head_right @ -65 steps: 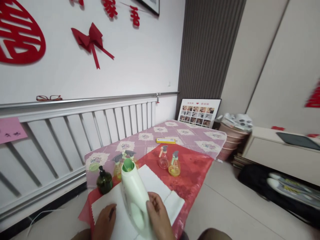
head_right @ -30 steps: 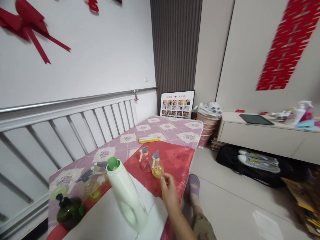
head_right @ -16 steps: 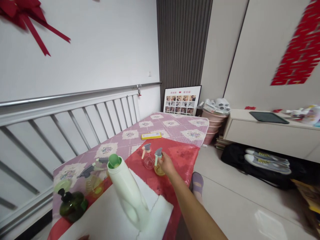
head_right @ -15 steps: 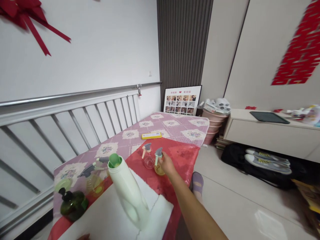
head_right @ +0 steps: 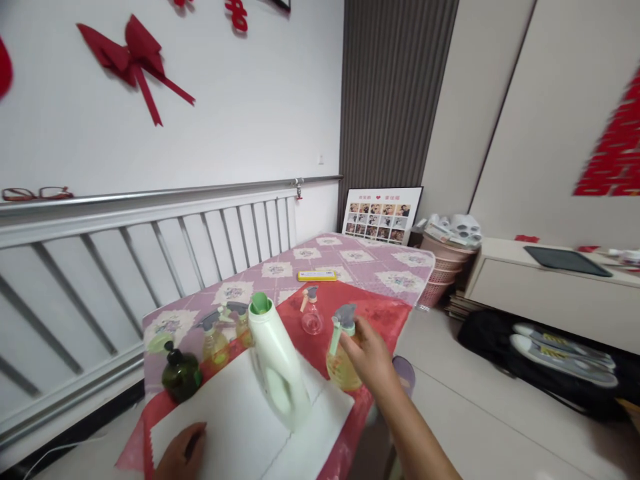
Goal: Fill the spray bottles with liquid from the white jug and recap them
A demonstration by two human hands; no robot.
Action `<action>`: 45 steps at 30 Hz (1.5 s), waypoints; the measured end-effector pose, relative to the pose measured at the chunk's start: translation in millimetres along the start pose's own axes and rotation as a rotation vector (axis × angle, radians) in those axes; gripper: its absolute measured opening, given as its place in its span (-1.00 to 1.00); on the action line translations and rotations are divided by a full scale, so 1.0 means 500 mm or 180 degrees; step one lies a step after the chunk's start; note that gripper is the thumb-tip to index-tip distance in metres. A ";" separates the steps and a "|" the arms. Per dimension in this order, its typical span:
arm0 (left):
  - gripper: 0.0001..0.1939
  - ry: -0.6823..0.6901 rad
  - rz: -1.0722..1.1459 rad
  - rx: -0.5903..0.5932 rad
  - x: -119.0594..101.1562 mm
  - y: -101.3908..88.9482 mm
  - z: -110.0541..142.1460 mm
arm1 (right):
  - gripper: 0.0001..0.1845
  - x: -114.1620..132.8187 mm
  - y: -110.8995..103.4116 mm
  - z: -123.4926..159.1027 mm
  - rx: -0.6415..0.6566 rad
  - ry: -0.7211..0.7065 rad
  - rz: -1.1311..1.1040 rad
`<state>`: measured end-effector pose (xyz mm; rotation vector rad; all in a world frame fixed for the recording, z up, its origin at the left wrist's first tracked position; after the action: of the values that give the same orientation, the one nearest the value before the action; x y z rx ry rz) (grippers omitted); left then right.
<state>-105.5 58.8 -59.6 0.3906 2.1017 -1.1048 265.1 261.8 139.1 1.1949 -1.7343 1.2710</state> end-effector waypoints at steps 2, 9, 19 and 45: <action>-0.66 -0.0236 0.0159 0.0140 -0.009 -0.008 -0.008 | -0.75 0.046 0.002 0.058 0.0213 -0.0016 -0.0168; -0.49 -0.0457 0.1021 0.0365 -0.097 -0.055 0.006 | -0.82 0.148 0.107 0.249 0.1119 0.0203 -0.0760; 0.03 -0.0253 0.1923 0.0173 -0.279 0.046 0.142 | -0.88 0.170 0.251 0.338 0.0876 0.0486 -0.0868; -0.05 -0.0297 0.2596 0.0501 -0.343 -0.015 0.119 | -0.55 0.138 0.257 0.317 0.1041 0.0580 -0.2264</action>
<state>36.7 16.8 45.2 1.1232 1.5222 -0.7621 120.8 104.9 109.1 1.6262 -0.8506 1.1774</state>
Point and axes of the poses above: each hand's wrist, its own z-axis away from the middle knuckle, its own y-axis out of the palm, x = y × z, the point moved 1 cm from there along -z, towards the middle knuckle, and after that the axes turned 10 degrees about y, right-handed, at the moved point
